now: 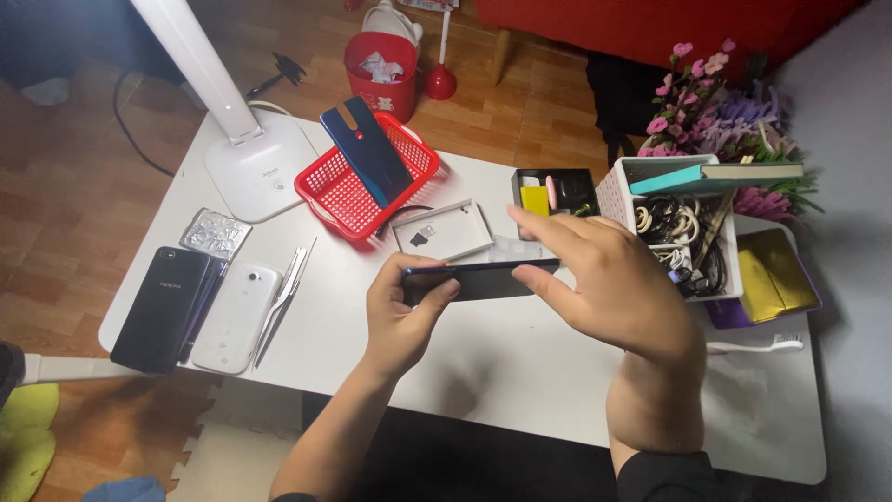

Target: Disassembling and cleaning internal components of a smartphone using precision tools on a workbench.

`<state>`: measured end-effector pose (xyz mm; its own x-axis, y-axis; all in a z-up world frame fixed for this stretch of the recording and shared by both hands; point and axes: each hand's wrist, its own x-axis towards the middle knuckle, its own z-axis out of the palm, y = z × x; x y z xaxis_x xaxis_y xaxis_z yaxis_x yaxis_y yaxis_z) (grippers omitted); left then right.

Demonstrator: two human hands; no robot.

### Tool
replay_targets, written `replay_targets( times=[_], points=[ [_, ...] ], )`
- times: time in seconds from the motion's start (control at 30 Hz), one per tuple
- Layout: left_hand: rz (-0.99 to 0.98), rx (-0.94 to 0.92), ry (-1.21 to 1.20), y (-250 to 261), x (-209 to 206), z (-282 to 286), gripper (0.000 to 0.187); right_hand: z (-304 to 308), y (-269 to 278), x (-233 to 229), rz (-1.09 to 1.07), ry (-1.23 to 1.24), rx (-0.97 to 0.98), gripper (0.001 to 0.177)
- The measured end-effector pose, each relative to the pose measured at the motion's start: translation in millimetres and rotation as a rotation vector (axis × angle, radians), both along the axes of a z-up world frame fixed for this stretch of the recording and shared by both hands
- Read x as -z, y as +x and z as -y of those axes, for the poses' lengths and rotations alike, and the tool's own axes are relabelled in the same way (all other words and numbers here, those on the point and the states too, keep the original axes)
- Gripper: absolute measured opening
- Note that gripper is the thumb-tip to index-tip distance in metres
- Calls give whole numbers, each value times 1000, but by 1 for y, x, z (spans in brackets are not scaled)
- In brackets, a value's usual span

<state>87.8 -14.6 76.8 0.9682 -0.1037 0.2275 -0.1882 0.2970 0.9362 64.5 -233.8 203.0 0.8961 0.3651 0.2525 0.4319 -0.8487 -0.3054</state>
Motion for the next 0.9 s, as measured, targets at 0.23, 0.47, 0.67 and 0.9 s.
replay_targets(
  times=[0.23,0.47,0.67,0.9],
  points=[
    [28,5,-120,-12,42,-25,20,-39,13,7,-549,-216,8,26],
    [114,26,226,-24,37,-56,19,-30,-28,85,-93,-71,41,20],
    [417,27,592,-47,63,-53,36,-18,-86,171,382,-146,212,25],
    [1121,-264,428,-124,97,-30,10,-21,-124,193,375,85,277,29]
  ],
)
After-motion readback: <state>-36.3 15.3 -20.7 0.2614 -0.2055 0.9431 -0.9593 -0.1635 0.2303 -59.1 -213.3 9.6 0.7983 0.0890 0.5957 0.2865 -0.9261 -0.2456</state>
